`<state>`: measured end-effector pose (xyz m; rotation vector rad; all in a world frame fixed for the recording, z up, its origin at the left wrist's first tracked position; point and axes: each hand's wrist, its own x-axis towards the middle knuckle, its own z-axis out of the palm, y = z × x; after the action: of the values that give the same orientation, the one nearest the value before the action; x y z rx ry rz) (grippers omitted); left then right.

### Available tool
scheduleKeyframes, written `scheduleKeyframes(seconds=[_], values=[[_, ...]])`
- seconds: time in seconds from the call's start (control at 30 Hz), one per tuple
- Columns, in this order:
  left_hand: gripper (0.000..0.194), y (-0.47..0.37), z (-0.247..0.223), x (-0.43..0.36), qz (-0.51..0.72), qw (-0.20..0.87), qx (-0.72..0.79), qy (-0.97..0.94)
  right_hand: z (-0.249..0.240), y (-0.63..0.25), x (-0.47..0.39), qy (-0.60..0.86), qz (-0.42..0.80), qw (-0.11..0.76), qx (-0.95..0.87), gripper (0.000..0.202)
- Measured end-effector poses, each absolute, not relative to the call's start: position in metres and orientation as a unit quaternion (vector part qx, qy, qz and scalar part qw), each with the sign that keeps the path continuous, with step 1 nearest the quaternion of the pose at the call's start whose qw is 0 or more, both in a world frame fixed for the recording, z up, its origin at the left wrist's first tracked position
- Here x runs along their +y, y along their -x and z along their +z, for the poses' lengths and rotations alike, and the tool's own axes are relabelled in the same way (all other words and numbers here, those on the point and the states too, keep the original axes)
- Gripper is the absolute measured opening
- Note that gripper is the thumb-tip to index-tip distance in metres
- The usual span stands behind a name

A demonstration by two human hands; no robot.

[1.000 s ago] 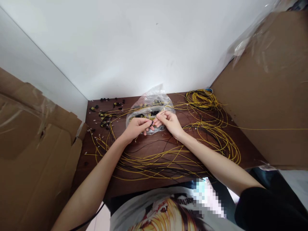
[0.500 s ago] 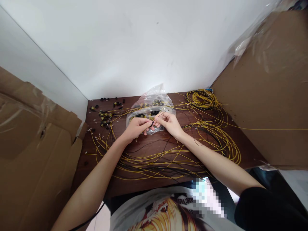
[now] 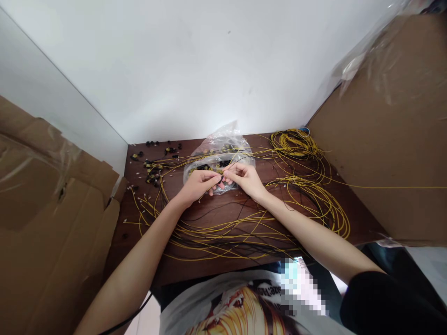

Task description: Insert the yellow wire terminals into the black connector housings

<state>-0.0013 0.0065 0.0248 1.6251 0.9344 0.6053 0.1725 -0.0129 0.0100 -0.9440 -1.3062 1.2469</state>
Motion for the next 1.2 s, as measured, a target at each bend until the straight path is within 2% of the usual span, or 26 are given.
scheduleKeyframes(seconds=[1.2], values=[[0.032,0.0012,0.0259,0.0060,0.261,0.559,0.400,-0.678,0.0081,-0.1724,-0.0111,0.398,0.546,0.523,-0.520,0.033]])
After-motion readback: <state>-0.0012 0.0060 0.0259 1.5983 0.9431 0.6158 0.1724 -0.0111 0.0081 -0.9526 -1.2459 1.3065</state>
